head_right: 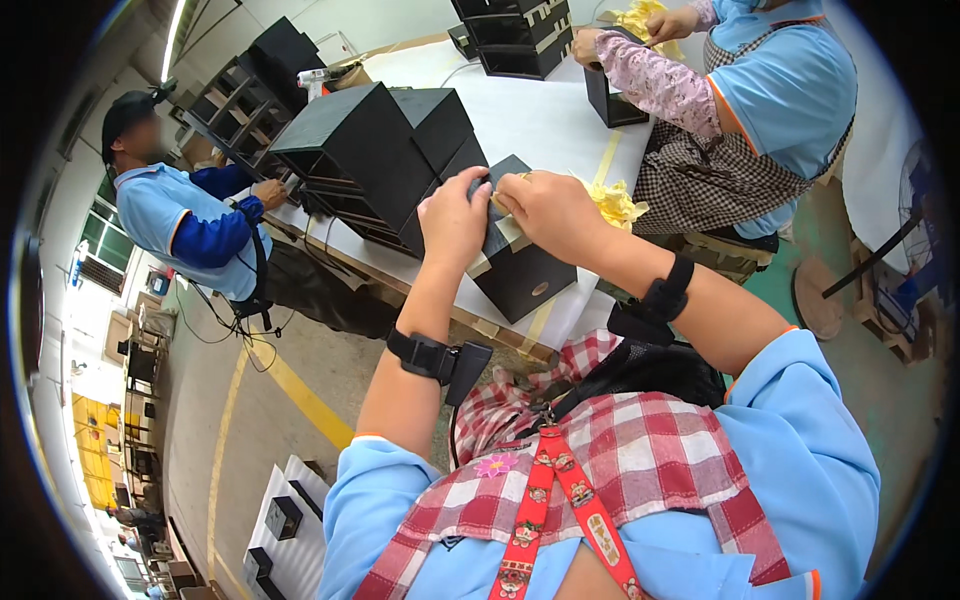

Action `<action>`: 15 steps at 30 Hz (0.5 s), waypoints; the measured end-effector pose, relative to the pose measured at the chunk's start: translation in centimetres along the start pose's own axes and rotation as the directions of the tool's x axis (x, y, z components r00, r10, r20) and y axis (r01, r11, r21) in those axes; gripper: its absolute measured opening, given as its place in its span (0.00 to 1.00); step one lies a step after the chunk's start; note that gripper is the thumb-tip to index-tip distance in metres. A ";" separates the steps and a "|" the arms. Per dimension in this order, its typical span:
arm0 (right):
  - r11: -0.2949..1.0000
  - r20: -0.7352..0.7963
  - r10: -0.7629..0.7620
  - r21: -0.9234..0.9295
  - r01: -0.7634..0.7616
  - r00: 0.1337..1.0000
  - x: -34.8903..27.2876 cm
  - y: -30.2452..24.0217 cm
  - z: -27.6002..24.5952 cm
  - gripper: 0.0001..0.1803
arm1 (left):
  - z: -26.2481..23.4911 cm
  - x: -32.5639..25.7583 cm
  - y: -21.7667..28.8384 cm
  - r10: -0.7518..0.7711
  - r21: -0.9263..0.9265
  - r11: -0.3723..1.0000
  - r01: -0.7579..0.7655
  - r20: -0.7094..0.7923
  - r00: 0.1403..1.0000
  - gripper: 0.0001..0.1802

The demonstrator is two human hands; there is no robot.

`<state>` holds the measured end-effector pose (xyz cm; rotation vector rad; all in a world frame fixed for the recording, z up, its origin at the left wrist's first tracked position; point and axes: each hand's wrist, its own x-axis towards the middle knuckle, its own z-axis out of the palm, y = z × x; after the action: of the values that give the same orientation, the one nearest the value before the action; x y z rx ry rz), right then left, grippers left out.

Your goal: The person assembles small black boxes by applying yellow tape to the edges and corners. They handle the boxes one at a time, picking them up, applying tape, and placing them back on the table.

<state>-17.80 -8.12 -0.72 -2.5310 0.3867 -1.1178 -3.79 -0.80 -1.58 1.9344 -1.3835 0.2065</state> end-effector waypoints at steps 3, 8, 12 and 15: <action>0.984 0.042 0.081 0.154 -0.087 0.996 -0.1 -0.3 0.4 0.06 | -0.2 0.1 0.0 -0.041 0.021 0.999 0.041 0.011 0.999 0.13; 1.000 0.014 -0.022 -0.002 0.022 1.000 0.0 -0.1 0.4 0.06 | 0.3 -0.2 -0.4 -0.028 0.003 1.000 0.028 -0.043 0.999 0.11; 0.993 0.017 0.052 0.110 -0.053 0.999 0.4 -0.1 0.6 0.06 | 0.3 -0.2 -0.4 -0.031 -0.012 0.999 0.030 -0.056 0.998 0.11; 0.997 -0.020 0.052 0.062 -0.051 0.998 -0.1 -0.6 0.4 0.06 | 0.4 -0.2 -0.3 -0.044 -0.005 0.999 0.044 -0.044 0.998 0.11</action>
<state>-17.45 -7.48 -0.82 -2.4441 0.4149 -1.1208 -3.75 -0.82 -2.09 1.9432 -1.3109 0.2235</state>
